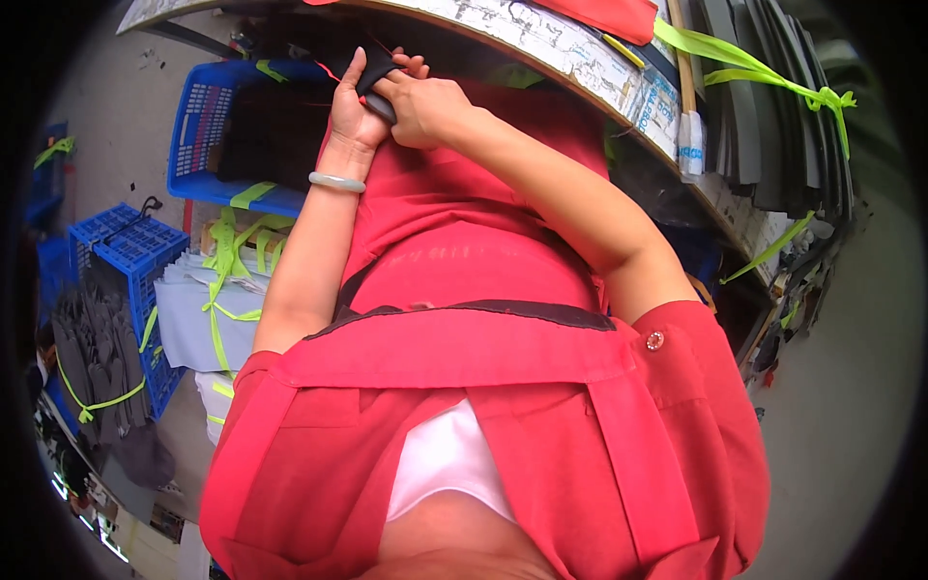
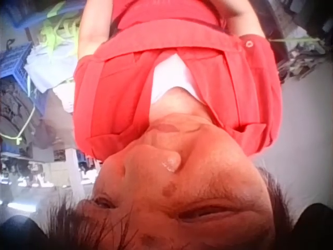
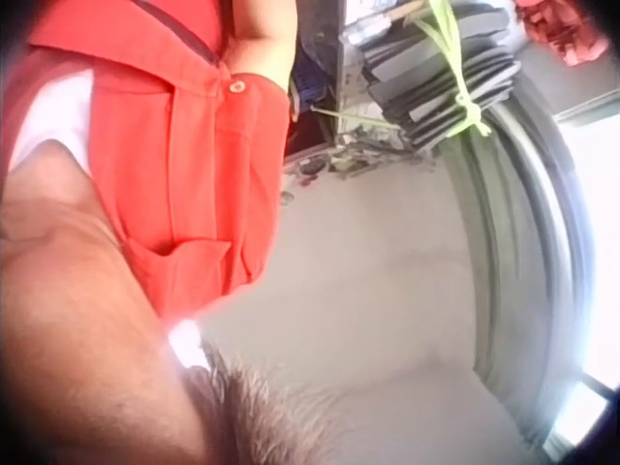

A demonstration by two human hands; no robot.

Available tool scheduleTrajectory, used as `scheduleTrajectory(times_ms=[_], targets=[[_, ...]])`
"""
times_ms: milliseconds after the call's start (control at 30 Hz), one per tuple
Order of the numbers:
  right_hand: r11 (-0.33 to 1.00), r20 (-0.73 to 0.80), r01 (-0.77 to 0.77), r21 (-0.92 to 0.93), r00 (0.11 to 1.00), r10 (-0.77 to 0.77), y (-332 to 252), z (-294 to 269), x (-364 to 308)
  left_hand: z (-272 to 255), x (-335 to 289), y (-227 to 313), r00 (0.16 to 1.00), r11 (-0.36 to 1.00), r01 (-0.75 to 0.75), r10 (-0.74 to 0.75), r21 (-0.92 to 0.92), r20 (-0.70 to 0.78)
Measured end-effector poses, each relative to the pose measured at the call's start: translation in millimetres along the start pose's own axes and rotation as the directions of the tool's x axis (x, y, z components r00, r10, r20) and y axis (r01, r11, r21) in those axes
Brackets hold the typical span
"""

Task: Fitting a black fabric mesh sleeve onto a red foam padding component for assembly.

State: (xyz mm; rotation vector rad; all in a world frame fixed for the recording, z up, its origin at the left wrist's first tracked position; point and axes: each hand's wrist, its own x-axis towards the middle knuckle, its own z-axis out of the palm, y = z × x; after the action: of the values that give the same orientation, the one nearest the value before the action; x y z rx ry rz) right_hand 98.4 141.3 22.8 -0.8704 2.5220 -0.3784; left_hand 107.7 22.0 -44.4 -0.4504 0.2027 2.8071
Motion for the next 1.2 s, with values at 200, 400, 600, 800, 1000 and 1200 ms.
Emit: scheduleTrajectory(times_ms=[200, 400, 600, 800, 1000, 1200], targets=[[0.998, -0.048, 0.050, 0.038, 0.998, -0.049, 1, 4, -38, -7, 2, 6, 0.992, 0.992, -0.121, 0.121, 0.022, -0.028], [0.998, 0.116, 0.032, -0.049, 0.993, -0.026, -1, -1, 0, -13, 12, 9, 1.000, 0.994, -0.019, 0.019, -0.104, 0.000], [0.964, -0.182, 0.241, -0.112, 0.949, -0.258, 13, 3, -60, -9, 10, 11, 0.994, 0.969, 0.089, -0.070, -0.230, 0.089], [0.970, -0.170, 0.176, -0.169, 0.964, -0.204, 13, 17, -10, -8, 5, 4, 0.992, 0.991, 0.070, -0.057, -0.117, 0.108], [0.971, -0.129, 0.194, -0.137, 0.969, -0.212, 14, 5, -41, 3, -2, 7, 0.996, 0.986, -0.048, 0.060, 0.157, -0.073], [0.938, -0.180, 0.255, -0.233, 0.937, -0.299, 28, 25, 17, -8, 9, 8, 0.993, 0.993, -0.110, 0.109, 0.038, 0.035]])
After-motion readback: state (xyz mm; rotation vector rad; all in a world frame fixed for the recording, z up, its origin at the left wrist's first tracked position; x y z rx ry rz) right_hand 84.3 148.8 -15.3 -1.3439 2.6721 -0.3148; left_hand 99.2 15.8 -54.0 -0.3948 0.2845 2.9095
